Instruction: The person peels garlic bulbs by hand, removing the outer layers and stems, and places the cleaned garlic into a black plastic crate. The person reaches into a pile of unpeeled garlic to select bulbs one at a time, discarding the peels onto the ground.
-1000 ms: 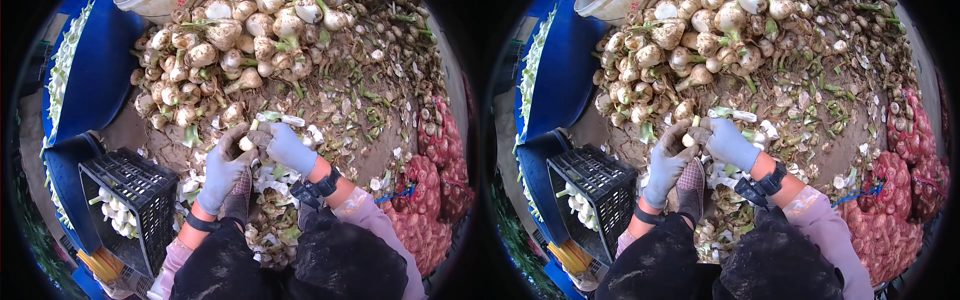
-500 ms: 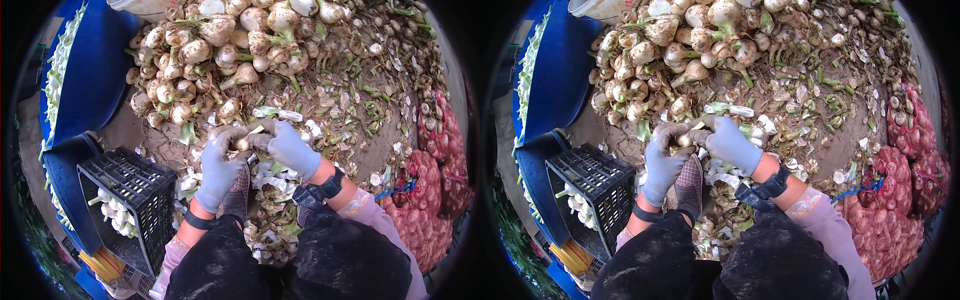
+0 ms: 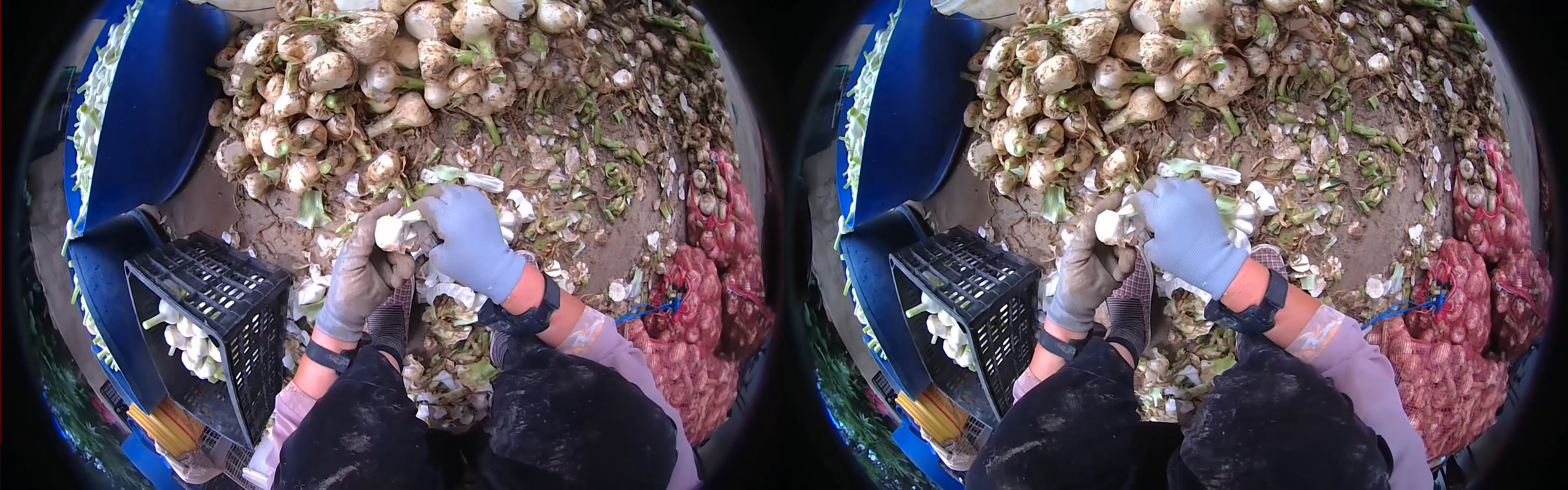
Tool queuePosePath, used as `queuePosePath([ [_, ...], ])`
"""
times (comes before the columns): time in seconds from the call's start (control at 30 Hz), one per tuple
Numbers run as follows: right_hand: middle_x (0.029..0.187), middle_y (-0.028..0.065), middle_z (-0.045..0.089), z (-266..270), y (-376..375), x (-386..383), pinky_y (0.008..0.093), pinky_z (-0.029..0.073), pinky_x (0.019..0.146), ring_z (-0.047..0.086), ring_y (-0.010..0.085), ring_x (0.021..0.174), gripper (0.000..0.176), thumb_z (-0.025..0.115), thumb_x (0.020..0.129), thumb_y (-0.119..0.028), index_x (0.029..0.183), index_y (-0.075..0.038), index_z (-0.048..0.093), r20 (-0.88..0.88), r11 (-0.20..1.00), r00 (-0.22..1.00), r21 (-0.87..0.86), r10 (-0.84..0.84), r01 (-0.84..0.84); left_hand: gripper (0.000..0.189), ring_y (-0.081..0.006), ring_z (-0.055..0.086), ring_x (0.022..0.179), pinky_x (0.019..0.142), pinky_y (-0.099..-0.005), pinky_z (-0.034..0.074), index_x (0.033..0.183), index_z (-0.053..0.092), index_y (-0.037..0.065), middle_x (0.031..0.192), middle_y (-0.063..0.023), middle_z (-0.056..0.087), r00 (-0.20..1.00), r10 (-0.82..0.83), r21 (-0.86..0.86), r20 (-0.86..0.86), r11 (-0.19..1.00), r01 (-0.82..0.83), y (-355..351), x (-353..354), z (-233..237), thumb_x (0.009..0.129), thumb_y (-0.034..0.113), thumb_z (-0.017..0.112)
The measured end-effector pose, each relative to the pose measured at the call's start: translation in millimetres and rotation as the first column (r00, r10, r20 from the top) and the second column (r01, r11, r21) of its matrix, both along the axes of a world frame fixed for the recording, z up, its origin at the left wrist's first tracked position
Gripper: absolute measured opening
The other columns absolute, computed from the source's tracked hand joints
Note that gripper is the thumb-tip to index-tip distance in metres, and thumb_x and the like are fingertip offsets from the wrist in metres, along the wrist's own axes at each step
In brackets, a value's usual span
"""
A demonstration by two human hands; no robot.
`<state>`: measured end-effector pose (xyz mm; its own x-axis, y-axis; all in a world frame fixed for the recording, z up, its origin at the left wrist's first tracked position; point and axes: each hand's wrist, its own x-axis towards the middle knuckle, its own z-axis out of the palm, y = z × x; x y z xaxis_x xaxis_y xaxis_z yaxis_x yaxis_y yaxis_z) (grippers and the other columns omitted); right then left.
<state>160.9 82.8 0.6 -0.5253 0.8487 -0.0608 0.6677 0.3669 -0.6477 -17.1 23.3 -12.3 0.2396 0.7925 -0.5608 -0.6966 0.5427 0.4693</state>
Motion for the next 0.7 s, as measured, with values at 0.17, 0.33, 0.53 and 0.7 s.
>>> queuePosePath([
  [0.17, 0.095, 0.0145, 0.068, -8.2, -10.0, -8.7, 0.0345, 0.05, 0.075, 0.066, 0.0332, 0.087, 0.022, 0.066, 0.086, -0.017, 0.104, -0.005, 0.065, -0.442, 0.675, 0.784, -0.737, -0.435, -0.041, 0.05, -0.0133, 0.062, 0.065, 0.054, -0.0225, 0.048, 0.141, 0.042, 0.002, 0.092, -0.0075, 0.065, 0.834, -0.16, 0.044, -0.528, 0.976, 0.215, 8.4, 3.2, 21.0, 0.098, 0.024, 0.058],
  [0.33, 0.086, 0.0174, 0.068, -28.8, -10.0, -8.8, 0.0349, 0.05, 0.07, 0.067, 0.0287, 0.079, 0.021, 0.067, 0.088, -0.018, 0.099, 0.0, 0.066, -0.256, 0.752, 0.918, -0.656, -0.302, 0.064, 0.049, -0.0104, 0.065, 0.07, 0.056, -0.0225, 0.051, 0.14, 0.043, 0.001, 0.093, -0.0066, 0.068, 0.791, -0.322, -0.07, -0.52, 0.939, 0.336, 8.4, -11.4, 21.5, 0.098, 0.022, 0.058],
  [0.53, 0.086, 0.0204, 0.067, -42.5, -18.9, -10.0, 0.0385, 0.051, 0.071, 0.066, 0.0361, 0.08, 0.019, 0.066, 0.086, -0.017, 0.093, 0.001, 0.067, -0.34, 0.779, 0.875, -0.623, -0.346, 0.066, 0.048, -0.0143, 0.066, 0.068, 0.056, -0.0215, 0.05, 0.128, 0.054, -0.002, 0.089, -0.0091, 0.069, 0.415, -0.259, -0.076, -0.872, 0.91, 0.407, 10.2, -23.1, -0.5, 0.1, 0.037, 0.054],
  [0.7, 0.082, 0.0204, 0.062, -15.0, -18.4, -14.8, 0.0484, 0.048, 0.071, 0.06, 0.0403, 0.079, 0.019, 0.064, 0.081, -0.016, 0.09, 0.0, 0.064, 0.04, 0.91, 0.984, -0.374, -0.175, 0.177, 0.043, -0.0124, 0.064, 0.091, 0.082, -0.0263, 0.053, 0.125, 0.059, 0.001, 0.104, -0.0089, 0.066, 0.144, 0.09, 0.157, -0.986, 0.808, 0.569, 11.8, -8.5, 18.9, 0.086, 0.007, 0.073],
])
